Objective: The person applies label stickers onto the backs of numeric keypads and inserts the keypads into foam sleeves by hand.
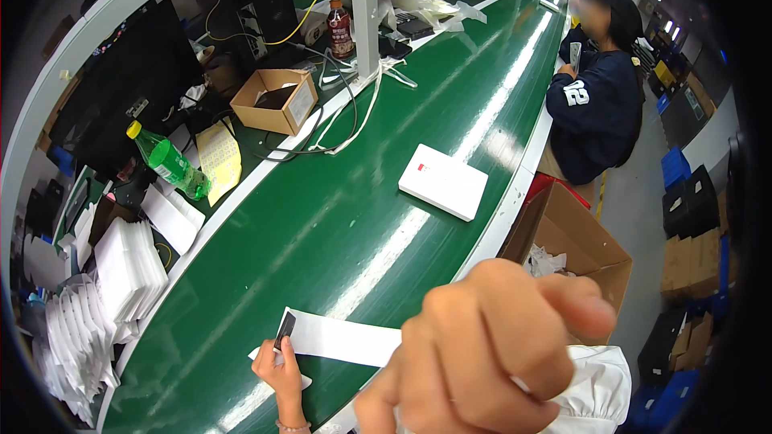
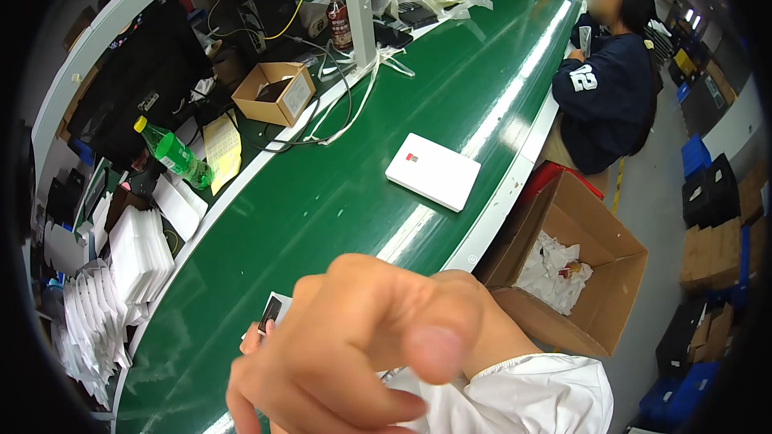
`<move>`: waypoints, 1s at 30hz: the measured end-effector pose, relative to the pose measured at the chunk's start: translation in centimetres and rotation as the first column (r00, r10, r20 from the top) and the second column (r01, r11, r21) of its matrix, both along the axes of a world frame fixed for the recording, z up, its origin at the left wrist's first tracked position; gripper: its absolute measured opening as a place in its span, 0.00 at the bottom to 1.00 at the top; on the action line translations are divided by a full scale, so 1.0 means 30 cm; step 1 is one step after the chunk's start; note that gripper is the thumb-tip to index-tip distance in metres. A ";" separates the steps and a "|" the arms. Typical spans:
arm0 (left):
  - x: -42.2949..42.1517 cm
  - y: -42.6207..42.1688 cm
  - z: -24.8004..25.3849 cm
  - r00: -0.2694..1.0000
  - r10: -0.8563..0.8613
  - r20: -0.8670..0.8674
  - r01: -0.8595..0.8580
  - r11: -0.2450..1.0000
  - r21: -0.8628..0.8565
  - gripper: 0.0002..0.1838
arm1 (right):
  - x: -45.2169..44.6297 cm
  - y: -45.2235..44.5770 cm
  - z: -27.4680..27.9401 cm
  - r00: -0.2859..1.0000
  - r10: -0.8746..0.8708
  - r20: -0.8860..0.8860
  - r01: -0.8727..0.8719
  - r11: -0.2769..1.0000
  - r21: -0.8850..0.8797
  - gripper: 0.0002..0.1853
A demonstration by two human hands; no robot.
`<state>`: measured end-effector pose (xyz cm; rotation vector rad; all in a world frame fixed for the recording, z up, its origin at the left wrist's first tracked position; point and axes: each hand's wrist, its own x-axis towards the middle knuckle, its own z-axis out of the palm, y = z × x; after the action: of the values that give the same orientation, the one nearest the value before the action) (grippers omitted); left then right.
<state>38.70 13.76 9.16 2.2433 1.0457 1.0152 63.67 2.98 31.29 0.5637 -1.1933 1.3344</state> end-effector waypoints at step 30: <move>0.011 -0.013 0.019 1.000 0.002 0.006 -0.002 1.000 0.024 0.07 | -0.016 -0.064 0.006 0.977 -0.112 -0.184 0.124 0.991 0.056 0.11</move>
<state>39.04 13.38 9.74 2.2572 1.0388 1.0403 63.20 1.06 31.46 0.6387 -1.1084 1.1215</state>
